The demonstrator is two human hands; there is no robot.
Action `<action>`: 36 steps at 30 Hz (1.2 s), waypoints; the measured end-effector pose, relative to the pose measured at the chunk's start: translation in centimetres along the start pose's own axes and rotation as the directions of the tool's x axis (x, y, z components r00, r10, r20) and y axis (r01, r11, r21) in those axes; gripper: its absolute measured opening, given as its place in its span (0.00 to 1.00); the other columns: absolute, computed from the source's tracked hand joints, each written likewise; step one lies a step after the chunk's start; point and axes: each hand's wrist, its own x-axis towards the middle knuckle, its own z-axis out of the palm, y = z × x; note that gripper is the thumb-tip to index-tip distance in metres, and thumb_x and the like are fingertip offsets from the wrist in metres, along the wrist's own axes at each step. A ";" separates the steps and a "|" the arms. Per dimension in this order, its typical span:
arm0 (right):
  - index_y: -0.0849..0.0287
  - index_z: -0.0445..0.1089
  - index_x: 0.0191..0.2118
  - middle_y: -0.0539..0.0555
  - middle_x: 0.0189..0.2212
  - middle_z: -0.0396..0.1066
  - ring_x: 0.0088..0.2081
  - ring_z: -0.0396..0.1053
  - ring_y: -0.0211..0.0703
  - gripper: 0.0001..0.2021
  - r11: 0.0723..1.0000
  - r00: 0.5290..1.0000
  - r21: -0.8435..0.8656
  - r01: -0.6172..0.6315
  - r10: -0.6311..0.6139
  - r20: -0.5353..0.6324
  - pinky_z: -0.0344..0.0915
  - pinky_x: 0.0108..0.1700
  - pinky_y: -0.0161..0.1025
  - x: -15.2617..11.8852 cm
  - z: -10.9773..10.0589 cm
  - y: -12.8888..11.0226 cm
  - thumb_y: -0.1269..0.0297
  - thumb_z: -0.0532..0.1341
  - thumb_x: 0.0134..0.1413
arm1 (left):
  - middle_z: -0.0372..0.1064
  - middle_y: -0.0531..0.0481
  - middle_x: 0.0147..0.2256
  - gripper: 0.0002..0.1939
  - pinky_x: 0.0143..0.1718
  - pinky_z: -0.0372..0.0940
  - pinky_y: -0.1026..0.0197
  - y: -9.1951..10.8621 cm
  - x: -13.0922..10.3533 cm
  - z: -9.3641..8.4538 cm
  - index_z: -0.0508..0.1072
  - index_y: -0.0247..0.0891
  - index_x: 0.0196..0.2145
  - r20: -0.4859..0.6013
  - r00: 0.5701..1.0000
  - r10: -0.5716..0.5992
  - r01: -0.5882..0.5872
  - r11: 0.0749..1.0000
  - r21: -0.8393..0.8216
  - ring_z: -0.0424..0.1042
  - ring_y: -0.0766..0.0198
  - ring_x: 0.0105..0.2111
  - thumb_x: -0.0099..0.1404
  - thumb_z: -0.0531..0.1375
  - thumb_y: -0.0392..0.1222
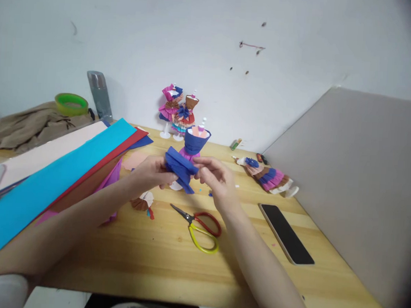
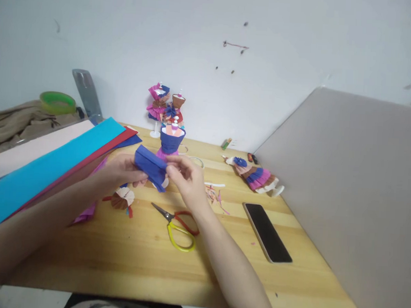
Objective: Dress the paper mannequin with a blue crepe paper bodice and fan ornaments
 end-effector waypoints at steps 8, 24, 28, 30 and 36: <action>0.59 0.75 0.35 0.46 0.19 0.64 0.22 0.59 0.34 0.17 0.990 0.967 0.021 -0.138 0.130 0.219 0.57 0.26 0.33 -0.2 0.4 0.1 0.50 0.69 0.43 | 0.75 0.46 0.27 0.11 0.32 0.68 0.62 -0.3 -0.5 0.0 0.76 0.32 0.28 0.347 0.938 -0.022 0.049 0.996 -0.070 0.73 0.61 0.29 0.49 0.69 0.42; 0.59 0.65 0.21 0.44 0.16 0.58 0.20 0.54 0.32 0.17 0.972 0.936 0.024 -0.234 0.218 0.278 0.52 0.24 0.32 -0.4 0.3 0.0 0.53 0.69 0.41 | 0.69 0.57 0.23 0.18 0.21 0.63 0.66 -2.4 -0.2 2.0 0.69 0.37 0.35 -0.016 1.000 -0.005 0.004 0.999 -0.036 0.68 0.67 0.21 0.47 0.69 0.40; 0.59 0.65 0.22 0.47 0.20 0.64 0.24 0.60 0.34 0.15 0.979 0.940 0.041 -0.199 0.179 0.292 0.59 0.28 0.34 0.0 -0.9 -0.5 0.57 0.71 0.40 | 0.70 0.55 0.21 0.15 0.18 0.64 0.64 -2.4 -0.1 1.7 0.68 0.36 0.31 -0.036 0.996 -0.079 0.068 0.971 -0.228 0.69 0.65 0.17 0.49 0.69 0.43; 0.59 0.66 0.24 0.46 0.21 0.64 0.23 0.61 0.34 0.14 0.966 0.933 0.078 -0.247 0.216 0.286 0.60 0.27 0.34 0.3 -1.4 -0.5 0.58 0.71 0.39 | 0.72 0.53 0.23 0.15 0.21 0.67 0.63 -2.3 0.1 1.5 0.70 0.35 0.30 -0.024 0.996 -0.087 0.074 0.943 -0.324 0.71 0.65 0.20 0.49 0.70 0.44; 0.59 0.68 0.24 0.45 0.20 0.65 0.22 0.61 0.32 0.15 0.946 0.949 0.157 -0.283 0.253 0.188 0.60 0.25 0.33 1.1 -2.0 0.5 0.59 0.73 0.34 | 0.76 0.49 0.28 0.21 0.35 0.72 0.58 -2.3 0.3 0.9 0.76 0.31 0.36 -0.056 0.994 -0.097 0.069 0.924 -0.376 0.74 0.62 0.26 0.47 0.73 0.46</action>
